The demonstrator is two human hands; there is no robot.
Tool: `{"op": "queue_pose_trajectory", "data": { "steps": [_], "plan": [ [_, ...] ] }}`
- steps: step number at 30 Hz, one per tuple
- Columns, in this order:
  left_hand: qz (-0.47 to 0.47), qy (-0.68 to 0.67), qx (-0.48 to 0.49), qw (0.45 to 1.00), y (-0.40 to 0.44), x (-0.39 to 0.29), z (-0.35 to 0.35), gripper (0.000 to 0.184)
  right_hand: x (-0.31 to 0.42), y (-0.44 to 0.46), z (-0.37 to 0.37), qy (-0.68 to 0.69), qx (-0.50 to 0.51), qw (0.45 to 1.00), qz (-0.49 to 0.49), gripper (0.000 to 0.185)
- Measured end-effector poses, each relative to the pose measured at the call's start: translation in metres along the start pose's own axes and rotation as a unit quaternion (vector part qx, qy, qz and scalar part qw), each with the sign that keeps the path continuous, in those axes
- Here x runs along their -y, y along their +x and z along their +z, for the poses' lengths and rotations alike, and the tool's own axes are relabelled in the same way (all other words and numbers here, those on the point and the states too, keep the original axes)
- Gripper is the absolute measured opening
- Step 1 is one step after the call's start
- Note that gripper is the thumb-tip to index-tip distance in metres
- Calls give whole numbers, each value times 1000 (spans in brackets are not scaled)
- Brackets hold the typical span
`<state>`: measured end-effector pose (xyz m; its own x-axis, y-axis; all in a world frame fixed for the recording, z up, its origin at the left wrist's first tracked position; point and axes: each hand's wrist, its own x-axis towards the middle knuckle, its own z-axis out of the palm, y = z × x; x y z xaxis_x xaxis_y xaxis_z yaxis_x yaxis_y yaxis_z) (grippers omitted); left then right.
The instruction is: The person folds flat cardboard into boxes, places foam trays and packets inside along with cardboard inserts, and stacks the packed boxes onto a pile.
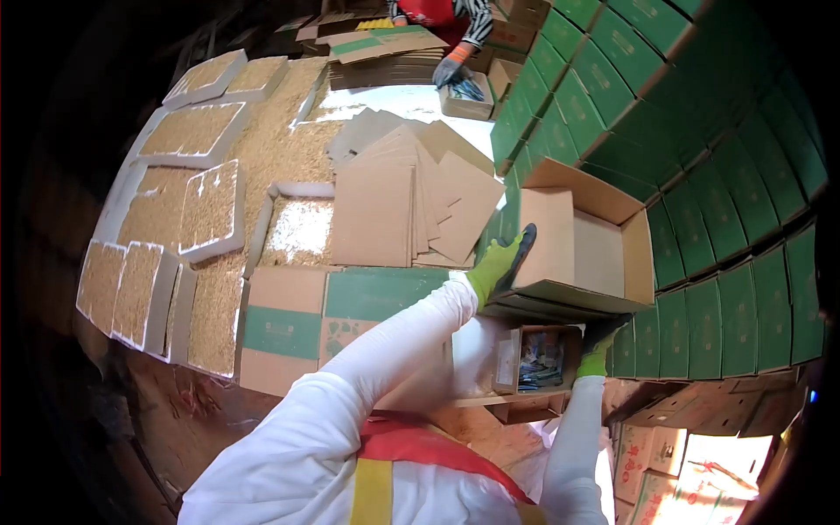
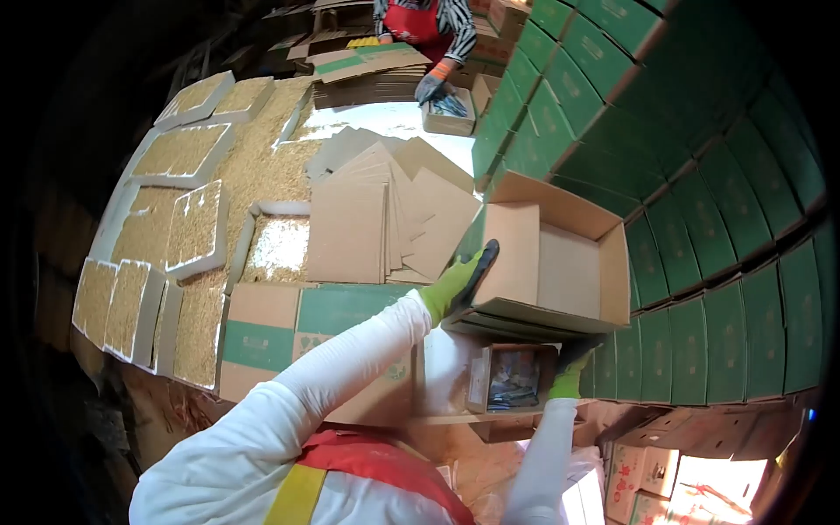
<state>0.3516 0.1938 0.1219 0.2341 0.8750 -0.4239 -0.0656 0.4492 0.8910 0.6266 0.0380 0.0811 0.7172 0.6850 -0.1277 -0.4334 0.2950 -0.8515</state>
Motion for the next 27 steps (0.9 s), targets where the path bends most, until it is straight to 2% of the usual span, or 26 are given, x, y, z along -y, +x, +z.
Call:
{"op": "queue_pose_trajectory", "data": {
  "steps": [1, 2, 3, 4, 5, 6, 7, 8, 9, 10, 11, 12, 14, 15, 16, 17, 18, 19, 20, 21, 22, 23, 24, 26, 27],
  "plan": [
    [-90, -100, 55, 989, -12, -8, -27, 86, 4, -2, 2, 28, -9, 999, 21, 72],
    [-116, -142, 83, 980, -44, -27, -58, 86, 9, -6, -4, 31, -29, 999, 17, 60],
    [-143, -181, 109, 967, -78, -46, -89, 87, 11, -13, -14, -72, -98, 989, -87, 52],
    [-48, -170, 44, 983, -84, -14, -132, 65, 9, -24, -24, -173, -171, 952, -187, 44],
    [45, -145, -25, 988, -91, 17, -174, 44, 16, -63, -11, -330, -135, 896, -265, 39],
    [279, 88, -150, 944, -116, 36, -228, 46, 24, -120, 24, -473, -90, 811, -333, 34],
    [361, 301, -272, 839, -149, 45, -280, 48, 14, -160, 48, -439, -11, 835, -331, 25],
    [320, 278, -353, 834, -176, 63, -320, 49, 3, -201, 75, -357, 182, 880, -256, 26],
    [250, 451, -422, 746, -213, 69, -355, 54, -12, -233, 91, -428, 241, 853, -175, 34],
    [168, 546, -462, 678, -243, 85, -375, 65, -36, -261, 102, -465, 266, 840, -91, 49],
    [83, 531, -423, 729, -268, 105, -389, 73, -77, -276, 82, -481, 274, 830, -64, 63],
    [9, 504, -380, 775, -282, 124, -399, 81, -117, -283, 45, -501, 277, 820, 21, 71],
    [51, 480, -365, 796, -298, 148, -397, 92, -109, -315, 95, -543, 265, 789, 111, 79],
    [5, 444, -329, 834, -309, 127, -390, 100, -105, -317, 103, -571, 256, 775, 90, 80],
    [54, 466, -287, 835, -322, 107, -388, 96, -99, -315, 101, -599, 250, 757, 70, 80],
    [104, 485, -251, 831, -333, 85, -387, 93, -89, -296, 100, -659, 268, 698, 83, 79],
    [154, 504, -218, 822, -344, 64, -387, 91, -74, -288, 107, -661, 283, 695, 15, 72],
    [168, 549, -167, 801, -352, 38, -391, 87, -40, -278, 139, -724, 327, 607, -25, 61],
    [179, 591, -115, 778, -357, 7, -397, 84, -12, -277, 176, -710, 299, 637, 10, 47],
    [188, 629, -57, 752, -361, -23, -403, 82, 23, -273, 220, -780, 352, 517, -5, 60],
    [141, 609, -52, 779, -358, -55, -409, 64, 27, -260, 223, -702, 370, 601, -97, 57],
    [147, 600, -29, 786, -348, -84, -422, 57, 34, -262, 250, -670, 417, 527, -318, 53],
    [155, 590, 0, 792, -336, -110, -432, 51, 40, -270, 287, -604, 434, 422, -519, 50],
    [176, 626, -1, 759, -291, -138, -449, 47, 30, -292, 350, -535, 548, 452, -458, 46],
    [171, 691, -30, 702, -277, -147, -438, 53, 16, -286, 355, -542, 539, 454, -457, 46]
  ]
}}
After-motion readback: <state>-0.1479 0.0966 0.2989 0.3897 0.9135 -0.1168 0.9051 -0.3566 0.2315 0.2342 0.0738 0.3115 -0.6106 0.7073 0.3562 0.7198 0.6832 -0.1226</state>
